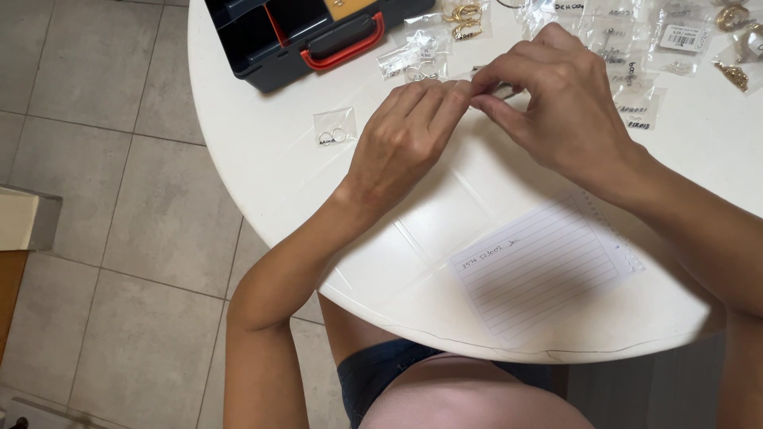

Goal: Sorting and inspecting small jewelry components and charms on a table

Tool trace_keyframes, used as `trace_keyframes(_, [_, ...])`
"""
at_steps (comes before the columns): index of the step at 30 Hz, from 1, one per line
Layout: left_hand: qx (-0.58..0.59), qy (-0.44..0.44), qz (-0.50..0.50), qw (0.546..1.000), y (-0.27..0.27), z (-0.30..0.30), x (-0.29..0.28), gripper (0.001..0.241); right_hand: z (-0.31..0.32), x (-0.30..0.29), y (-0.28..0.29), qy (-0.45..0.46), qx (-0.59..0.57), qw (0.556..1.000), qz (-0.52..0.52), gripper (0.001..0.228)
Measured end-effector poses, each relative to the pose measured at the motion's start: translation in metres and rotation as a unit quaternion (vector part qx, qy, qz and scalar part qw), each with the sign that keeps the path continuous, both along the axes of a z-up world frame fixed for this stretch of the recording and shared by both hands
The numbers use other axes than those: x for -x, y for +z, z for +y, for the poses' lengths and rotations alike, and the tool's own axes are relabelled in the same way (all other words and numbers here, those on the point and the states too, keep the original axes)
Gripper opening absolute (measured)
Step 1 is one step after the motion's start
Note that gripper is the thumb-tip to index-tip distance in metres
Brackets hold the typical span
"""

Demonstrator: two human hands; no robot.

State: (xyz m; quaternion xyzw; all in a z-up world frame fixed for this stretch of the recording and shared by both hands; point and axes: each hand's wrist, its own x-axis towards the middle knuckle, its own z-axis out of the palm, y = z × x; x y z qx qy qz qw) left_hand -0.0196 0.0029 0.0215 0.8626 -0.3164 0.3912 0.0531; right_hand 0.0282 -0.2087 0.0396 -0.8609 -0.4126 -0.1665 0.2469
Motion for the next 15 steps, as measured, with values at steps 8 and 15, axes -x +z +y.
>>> trace_keyframes(8, [0.008, -0.005, -0.013, 1.0, -0.001, 0.004, 0.0, 0.022, 0.003, 0.007, 0.01, -0.005, -0.039, 0.997, 0.068, 0.014])
trace_keyframes(15, [0.015, -0.006, -0.014, 1.0, 0.004, 0.003, 0.004, 0.017, 0.004, 0.013, 0.009, 0.002, -0.044, 0.999, 0.008, 0.018])
